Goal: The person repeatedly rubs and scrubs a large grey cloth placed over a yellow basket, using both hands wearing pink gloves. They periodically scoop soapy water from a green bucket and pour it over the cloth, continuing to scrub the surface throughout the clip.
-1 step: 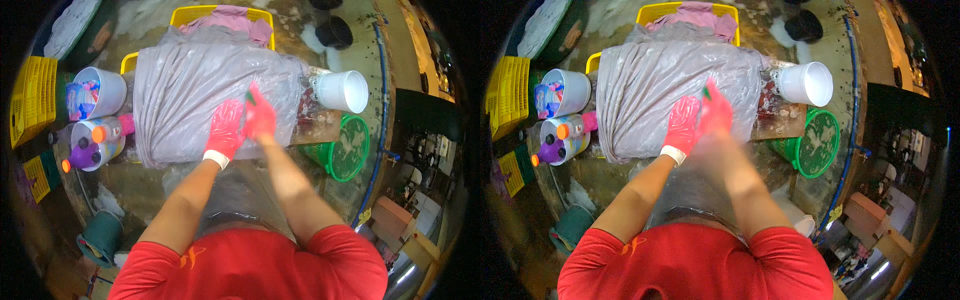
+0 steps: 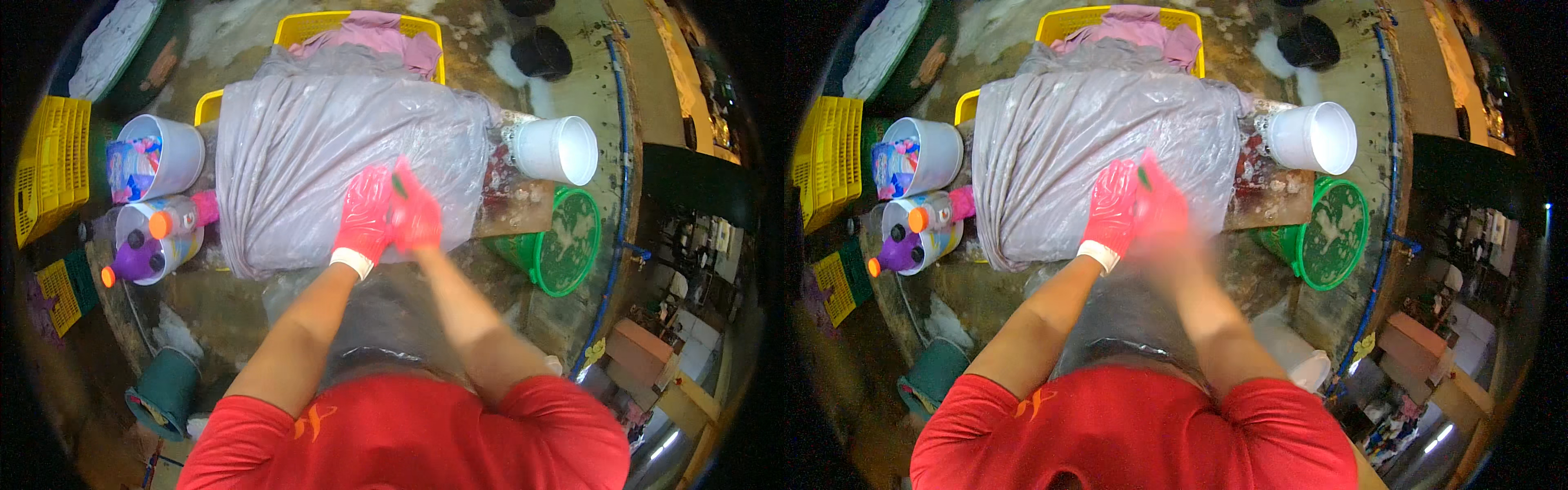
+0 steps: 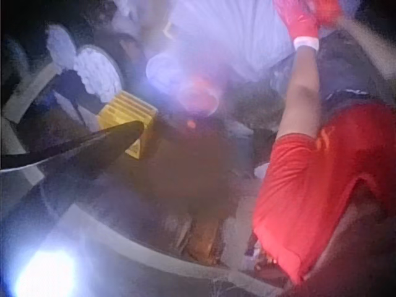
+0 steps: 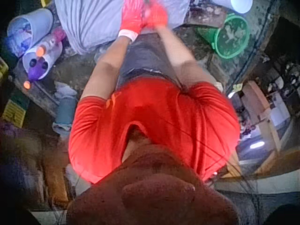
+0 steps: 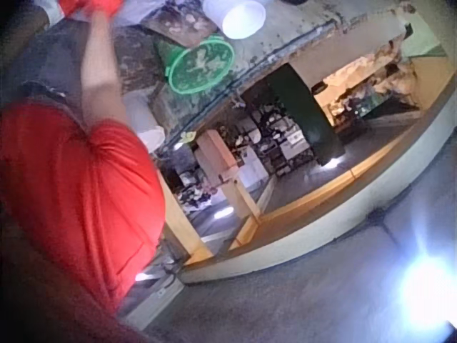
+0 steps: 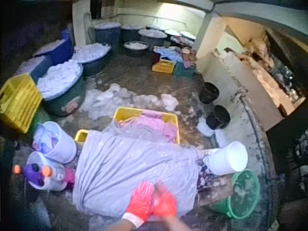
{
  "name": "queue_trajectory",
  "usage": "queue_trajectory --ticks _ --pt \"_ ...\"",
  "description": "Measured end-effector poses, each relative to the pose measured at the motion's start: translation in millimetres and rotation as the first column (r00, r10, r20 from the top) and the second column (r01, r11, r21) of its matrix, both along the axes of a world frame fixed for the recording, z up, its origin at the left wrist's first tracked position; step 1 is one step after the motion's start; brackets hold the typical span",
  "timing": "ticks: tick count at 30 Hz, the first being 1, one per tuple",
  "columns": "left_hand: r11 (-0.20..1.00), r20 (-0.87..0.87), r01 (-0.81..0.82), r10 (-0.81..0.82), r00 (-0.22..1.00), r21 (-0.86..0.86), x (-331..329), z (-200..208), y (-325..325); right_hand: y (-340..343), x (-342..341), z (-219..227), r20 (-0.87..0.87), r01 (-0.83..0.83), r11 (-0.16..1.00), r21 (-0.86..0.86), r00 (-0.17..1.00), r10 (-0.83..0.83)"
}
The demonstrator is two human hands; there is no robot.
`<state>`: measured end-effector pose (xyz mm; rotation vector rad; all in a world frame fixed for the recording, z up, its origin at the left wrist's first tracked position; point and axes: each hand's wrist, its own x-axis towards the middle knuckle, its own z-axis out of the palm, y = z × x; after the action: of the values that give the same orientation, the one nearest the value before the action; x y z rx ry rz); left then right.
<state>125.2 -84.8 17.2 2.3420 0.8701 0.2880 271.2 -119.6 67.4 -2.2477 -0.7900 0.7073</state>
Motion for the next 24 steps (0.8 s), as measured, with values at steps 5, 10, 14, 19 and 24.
queue_trajectory --ticks 5,10,14,19,24 --pt "0.998 -0.011 0.053 -0.053 0.999 -0.034 7 11 2 24 35 -23 0.083 -0.01 0.993 0.115 0.997 0.0" --pt "0.997 0.016 0.069 -0.068 0.998 -0.021 14 10 9 19 37 -28 0.042 0.042 0.996 0.081 0.998 -0.045" --pt "1.0 0.056 0.006 -0.006 0.998 -0.006 7 -7 12 -36 -15 -14 -0.518 0.095 0.979 0.181 0.855 0.013" --pt "0.999 0.09 0.038 -0.035 0.995 -0.032 21 5 7 49 123 -41 0.143 -0.114 0.983 0.148 0.985 0.092" --pt "0.962 -0.176 -0.212 0.242 0.954 0.174 -46 -17 20 58 72 -52 0.225 -0.258 0.936 0.238 0.952 0.206"
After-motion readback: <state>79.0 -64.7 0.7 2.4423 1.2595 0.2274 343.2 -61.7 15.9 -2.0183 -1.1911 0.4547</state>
